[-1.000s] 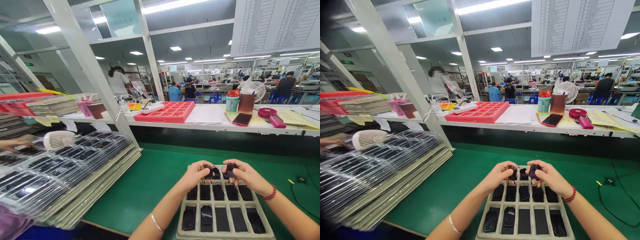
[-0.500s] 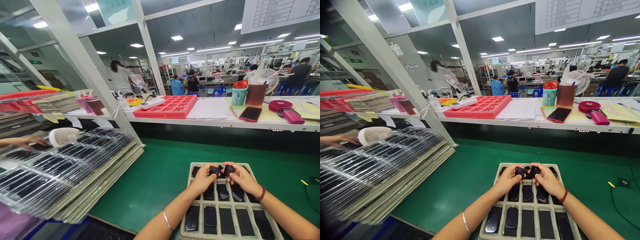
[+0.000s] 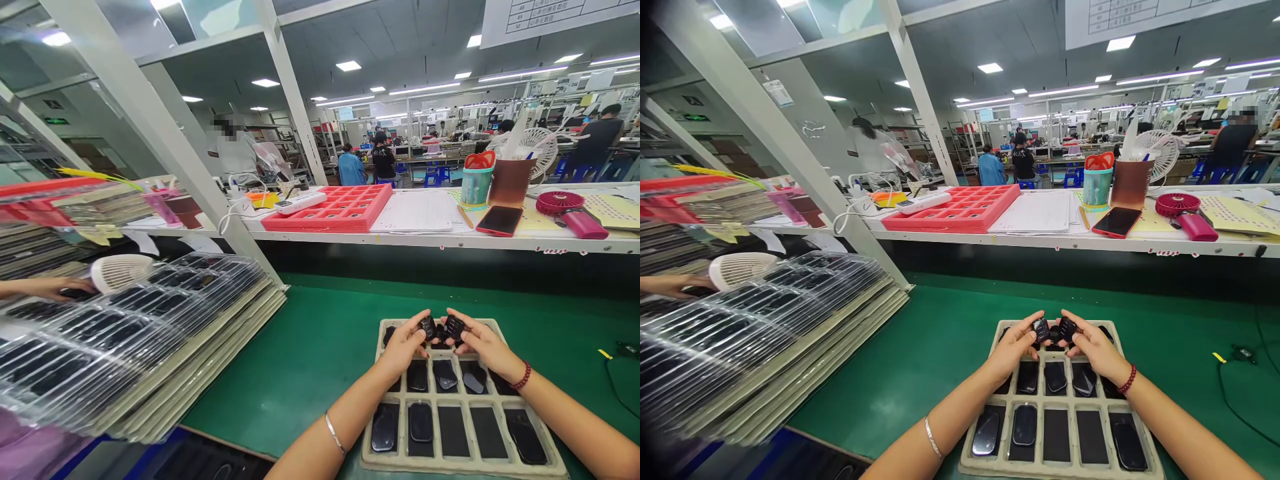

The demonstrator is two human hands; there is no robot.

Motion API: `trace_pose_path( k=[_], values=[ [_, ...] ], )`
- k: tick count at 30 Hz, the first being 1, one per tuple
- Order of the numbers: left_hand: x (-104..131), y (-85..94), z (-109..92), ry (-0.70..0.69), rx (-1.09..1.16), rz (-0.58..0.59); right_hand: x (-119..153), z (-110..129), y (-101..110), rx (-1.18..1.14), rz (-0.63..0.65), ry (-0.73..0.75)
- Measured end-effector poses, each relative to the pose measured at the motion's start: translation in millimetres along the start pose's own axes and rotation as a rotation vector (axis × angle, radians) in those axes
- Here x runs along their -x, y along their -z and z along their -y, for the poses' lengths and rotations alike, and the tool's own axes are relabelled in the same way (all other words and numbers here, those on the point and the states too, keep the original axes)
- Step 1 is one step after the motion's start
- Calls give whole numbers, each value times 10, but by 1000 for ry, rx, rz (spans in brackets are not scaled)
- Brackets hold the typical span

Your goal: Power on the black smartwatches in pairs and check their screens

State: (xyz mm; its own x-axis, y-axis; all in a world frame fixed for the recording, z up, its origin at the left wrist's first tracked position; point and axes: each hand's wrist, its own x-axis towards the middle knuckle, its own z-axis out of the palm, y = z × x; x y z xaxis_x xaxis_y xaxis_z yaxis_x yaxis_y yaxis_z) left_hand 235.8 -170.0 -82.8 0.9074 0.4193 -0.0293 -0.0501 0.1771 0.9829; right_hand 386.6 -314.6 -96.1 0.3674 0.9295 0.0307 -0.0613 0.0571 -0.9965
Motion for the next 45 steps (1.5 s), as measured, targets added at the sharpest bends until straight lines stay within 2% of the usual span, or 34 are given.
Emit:
trace_pose_path(
  k=[5,10,26,42,45],
  values=[
    [7,0,-7,13,-4,76,-13,-3,41,-17,4,7],
    [14,-4,19,-11,-48,104,9,24,12,40,66,22],
    [-22,17,116,-10,-34,131,9,27,-14,92,94,26],
    [-14,6,102,0,-52,129,28,-6,-40,203,80,50],
    [-14,-1,92,4,-53,118,23,-4,-41,150,74,33]
  ],
)
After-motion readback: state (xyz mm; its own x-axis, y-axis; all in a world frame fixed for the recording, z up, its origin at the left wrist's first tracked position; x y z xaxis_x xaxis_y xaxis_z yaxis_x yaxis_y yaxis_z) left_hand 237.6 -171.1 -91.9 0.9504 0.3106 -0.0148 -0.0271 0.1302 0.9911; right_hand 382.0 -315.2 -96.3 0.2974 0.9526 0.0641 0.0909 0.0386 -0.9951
